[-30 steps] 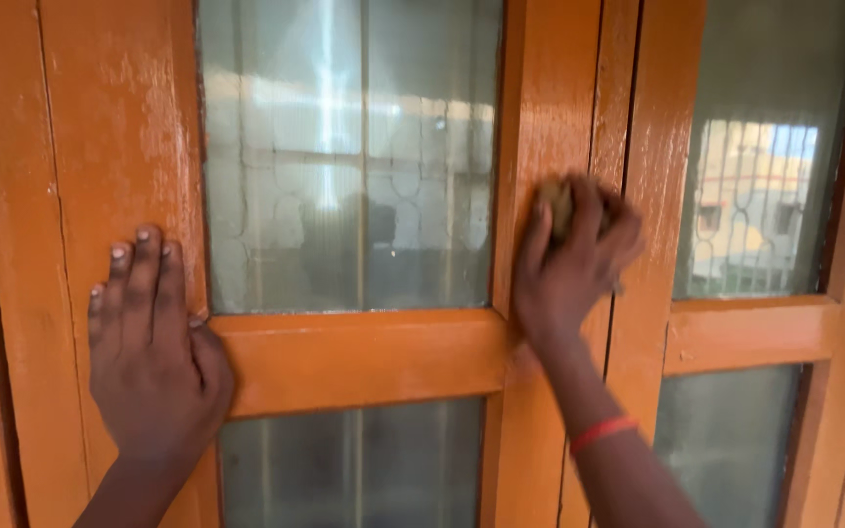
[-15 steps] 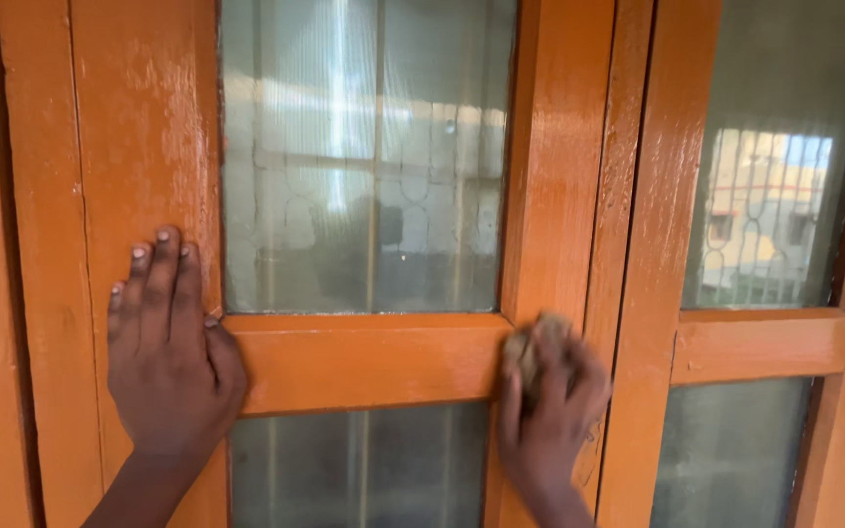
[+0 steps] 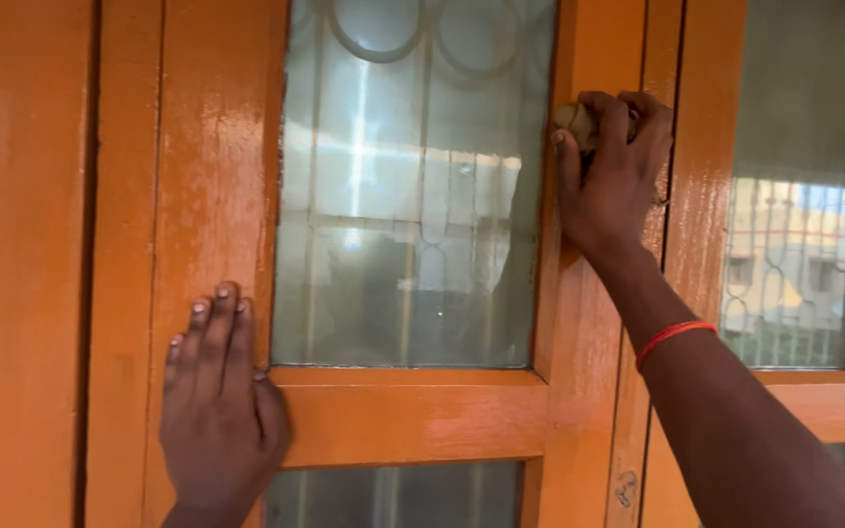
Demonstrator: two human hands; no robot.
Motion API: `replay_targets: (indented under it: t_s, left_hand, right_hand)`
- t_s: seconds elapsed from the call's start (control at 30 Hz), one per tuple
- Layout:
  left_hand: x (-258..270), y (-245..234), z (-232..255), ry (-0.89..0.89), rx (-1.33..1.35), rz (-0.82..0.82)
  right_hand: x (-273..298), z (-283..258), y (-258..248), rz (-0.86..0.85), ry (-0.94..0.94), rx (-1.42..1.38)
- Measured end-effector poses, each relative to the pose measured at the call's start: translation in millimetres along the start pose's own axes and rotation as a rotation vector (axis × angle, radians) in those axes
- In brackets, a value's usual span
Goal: The person cleans a window by wiping the glass panels with a cloth and spraying liquid from a bottle onto the surface.
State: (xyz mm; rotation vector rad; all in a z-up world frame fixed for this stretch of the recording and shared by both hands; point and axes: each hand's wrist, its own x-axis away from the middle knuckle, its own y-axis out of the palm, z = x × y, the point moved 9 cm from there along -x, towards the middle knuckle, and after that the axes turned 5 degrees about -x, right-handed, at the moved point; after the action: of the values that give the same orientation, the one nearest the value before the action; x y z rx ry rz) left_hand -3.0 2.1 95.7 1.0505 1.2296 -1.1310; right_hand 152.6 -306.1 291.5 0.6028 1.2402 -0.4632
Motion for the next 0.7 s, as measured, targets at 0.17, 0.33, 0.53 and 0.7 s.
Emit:
replay_targets:
  t_s: [0.17,0.33,0.53,0.7]
  left_hand:
    - [-1.3,2.1,0.0,-0.015,-0.013,-0.009]
    - [1.8,0.2,0.6,0.008,-0.004,0.003]
    - [2.3,2.0,-1.2,0.003,-0.011,-0.011]
    - [3.5,2.9,-1.0,0.01,-0.012,-0.005]
  right_hand:
    - [39.2,-10.5,-8.0,-0.051,0.085,0.042]
    - [143.1,-38.5,-32.7,-0.146,0.26,0.118]
    - [230.4,-86.0,-61.1,-0.155,0.362,0.071]
    - [189.4,-60.7,-49.8,-0.139,0.29,0.034]
